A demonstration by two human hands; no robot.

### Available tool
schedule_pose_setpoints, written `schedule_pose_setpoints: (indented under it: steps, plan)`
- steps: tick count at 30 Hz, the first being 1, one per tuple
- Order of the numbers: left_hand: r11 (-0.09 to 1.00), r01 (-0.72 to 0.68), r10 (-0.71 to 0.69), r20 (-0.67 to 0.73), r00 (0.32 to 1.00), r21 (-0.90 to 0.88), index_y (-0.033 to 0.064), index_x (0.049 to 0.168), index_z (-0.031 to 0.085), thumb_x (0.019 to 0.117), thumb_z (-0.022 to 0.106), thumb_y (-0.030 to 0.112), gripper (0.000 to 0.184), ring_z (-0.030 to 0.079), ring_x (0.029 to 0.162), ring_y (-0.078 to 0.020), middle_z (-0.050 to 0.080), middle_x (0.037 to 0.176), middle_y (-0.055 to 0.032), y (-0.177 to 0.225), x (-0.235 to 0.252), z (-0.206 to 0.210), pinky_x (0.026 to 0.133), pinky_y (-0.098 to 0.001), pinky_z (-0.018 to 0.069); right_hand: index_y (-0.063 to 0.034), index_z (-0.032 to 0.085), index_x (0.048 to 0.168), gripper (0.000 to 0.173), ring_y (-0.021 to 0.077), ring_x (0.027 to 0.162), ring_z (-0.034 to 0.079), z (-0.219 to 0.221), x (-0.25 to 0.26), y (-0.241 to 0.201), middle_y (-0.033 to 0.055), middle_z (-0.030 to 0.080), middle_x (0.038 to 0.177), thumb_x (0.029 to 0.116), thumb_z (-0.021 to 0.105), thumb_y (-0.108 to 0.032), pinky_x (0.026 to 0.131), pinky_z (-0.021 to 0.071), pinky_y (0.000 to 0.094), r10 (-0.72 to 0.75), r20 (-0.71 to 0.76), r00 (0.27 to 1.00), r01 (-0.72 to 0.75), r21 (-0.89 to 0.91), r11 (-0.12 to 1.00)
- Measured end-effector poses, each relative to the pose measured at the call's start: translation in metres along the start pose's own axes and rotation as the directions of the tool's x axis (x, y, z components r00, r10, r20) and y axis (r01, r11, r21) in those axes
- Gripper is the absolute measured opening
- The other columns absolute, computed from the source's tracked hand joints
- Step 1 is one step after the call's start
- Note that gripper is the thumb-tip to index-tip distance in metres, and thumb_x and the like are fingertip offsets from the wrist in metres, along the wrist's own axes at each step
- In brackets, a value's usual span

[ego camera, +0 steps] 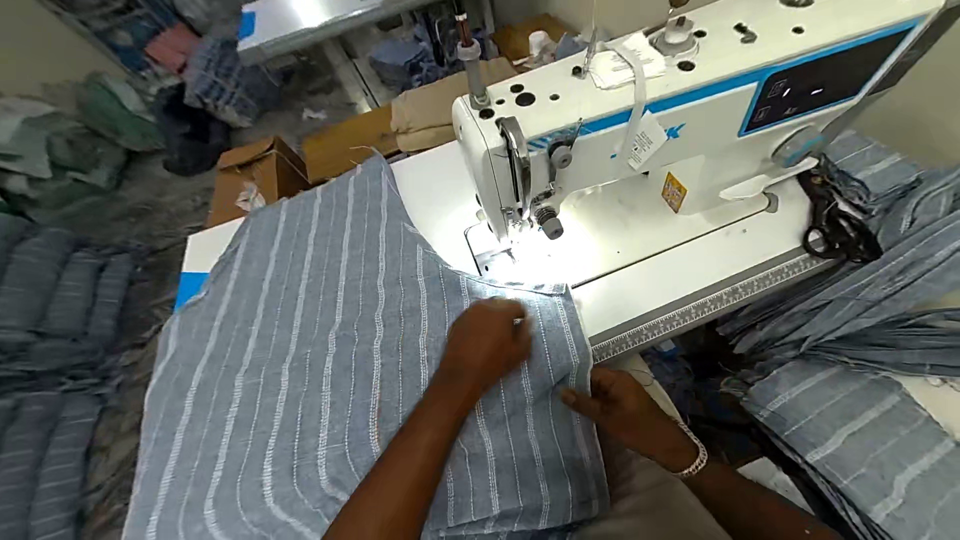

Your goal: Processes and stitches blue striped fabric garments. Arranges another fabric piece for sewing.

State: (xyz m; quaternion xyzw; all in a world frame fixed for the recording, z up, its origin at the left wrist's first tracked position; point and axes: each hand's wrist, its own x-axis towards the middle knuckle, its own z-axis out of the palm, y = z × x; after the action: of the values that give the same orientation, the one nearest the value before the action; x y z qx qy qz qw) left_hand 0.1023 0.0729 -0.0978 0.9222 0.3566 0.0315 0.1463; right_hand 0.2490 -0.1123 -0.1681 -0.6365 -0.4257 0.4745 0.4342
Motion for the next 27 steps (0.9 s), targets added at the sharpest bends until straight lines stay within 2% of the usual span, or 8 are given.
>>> schedule_pose_setpoints:
  steps: [2, 5, 11, 17, 20, 23, 25, 27]
  plan:
    - [0.997, 0.076, -0.070, 0.222, 0.973, -0.018, 0.0045, 0.097, 0.073, 0.1037, 0.053, 0.053, 0.053, 0.071, 0.094, -0.0369, 0.072, 0.094, -0.0172, 0.034, 0.046, -0.006, 0.082, -0.0613, 0.0549, -0.0102, 0.066, 0.104, 0.025, 0.0099, 0.067, 0.068, 0.007, 0.003, -0.006, 0.0001, 0.070, 0.078, 0.0971, 0.073, -0.033, 0.062, 0.0590, 0.0298, -0.055, -0.151, 0.987, 0.046, -0.060, 0.997]
    - [0.966, 0.257, -0.230, 0.334, 0.914, -0.038, -0.0005, 0.088, 0.069, 0.0950, 0.056, 0.070, 0.072, 0.069, 0.087, -0.0385, 0.069, 0.087, -0.0203, 0.055, 0.094, -0.018, 0.076, -0.0626, 0.0535, -0.0129, 0.054, 0.140, 0.046, 0.0114, 0.054, 0.059, 0.007, 0.004, -0.008, -0.0005, 0.063, 0.069, 0.1008, 0.065, -0.035, 0.052, 0.0542, 0.0330, -0.166, -0.237, 0.957, 0.093, -0.292, 0.952]
    - [0.872, 0.445, -0.261, 0.578, 0.773, -0.202, 0.0001, 0.103, 0.065, 0.1039, 0.055, 0.027, 0.028, 0.071, 0.065, -0.0172, 0.072, 0.080, -0.0105, 0.045, 0.124, -0.024, 0.064, -0.0345, 0.0606, -0.0167, 0.031, 0.163, 0.064, 0.0170, 0.052, 0.058, -0.001, 0.001, -0.018, -0.0014, 0.057, 0.060, 0.1042, 0.051, -0.034, 0.051, 0.0525, 0.0404, -0.140, -0.110, 0.984, 0.035, -0.654, 0.755]
    - [0.981, -0.192, 0.185, 0.361, 0.914, -0.017, 0.0050, 0.098, 0.068, 0.1019, 0.065, 0.036, 0.031, 0.067, 0.078, -0.0269, 0.067, 0.085, -0.0119, 0.014, 0.117, -0.021, 0.074, -0.0501, 0.0560, -0.0179, 0.013, 0.167, 0.079, 0.0238, 0.063, 0.065, -0.010, 0.004, -0.043, 0.0031, 0.061, 0.070, 0.1023, 0.056, -0.029, 0.058, 0.0551, 0.0441, 0.064, 0.128, 0.990, 0.067, -0.806, 0.588]
    - [0.912, -0.409, 0.404, 0.262, 0.877, -0.035, 0.0099, 0.118, 0.070, 0.1018, 0.066, 0.029, 0.025, 0.068, 0.104, -0.0314, 0.069, 0.110, -0.0140, -0.002, 0.116, -0.010, 0.094, -0.0541, 0.0543, -0.0171, 0.036, 0.161, 0.064, 0.0239, 0.063, 0.064, -0.021, 0.011, -0.054, 0.0033, 0.063, 0.070, 0.1028, 0.057, -0.035, 0.057, 0.0544, 0.0443, 0.014, 0.138, 0.990, 0.106, -0.819, 0.564]
    - [0.863, -0.505, 0.462, 0.371, 0.805, 0.021, 0.0174, 0.129, 0.068, 0.1015, 0.061, 0.011, 0.029, 0.066, 0.112, -0.0297, 0.064, 0.125, -0.0120, 0.008, 0.115, -0.016, 0.095, -0.0519, 0.0547, -0.0128, 0.072, 0.115, 0.030, 0.0257, 0.071, 0.069, -0.024, 0.038, -0.053, 0.0065, 0.068, 0.076, 0.1056, 0.054, -0.034, 0.061, 0.0572, 0.0470, -0.165, 0.057, 0.985, 0.148, -0.773, 0.616]
    - [0.810, -0.573, 0.471, 0.444, 0.762, 0.125, 0.0173, 0.127, 0.066, 0.0978, 0.061, 0.003, 0.033, 0.068, 0.104, -0.0307, 0.062, 0.124, -0.0122, 0.016, 0.113, -0.021, 0.088, -0.0498, 0.0574, -0.0097, 0.068, 0.098, 0.022, 0.0249, 0.075, 0.067, -0.021, 0.054, -0.052, 0.0082, 0.065, 0.084, 0.1033, 0.060, -0.030, 0.064, 0.0569, 0.0446, -0.204, -0.022, 0.979, 0.123, -0.733, 0.669]
    - [0.731, -0.652, 0.523, 0.448, 0.725, 0.202, 0.0094, 0.121, 0.065, 0.0970, 0.060, -0.002, 0.027, 0.068, 0.100, -0.0351, 0.061, 0.121, -0.0169, 0.011, 0.112, -0.025, 0.084, -0.0508, 0.0579, -0.0070, 0.066, 0.112, 0.025, 0.0248, 0.081, 0.068, -0.014, 0.059, -0.053, 0.0106, 0.064, 0.098, 0.1015, 0.065, -0.029, 0.068, 0.0592, 0.0427, -0.202, -0.103, 0.974, 0.075, -0.696, 0.714]
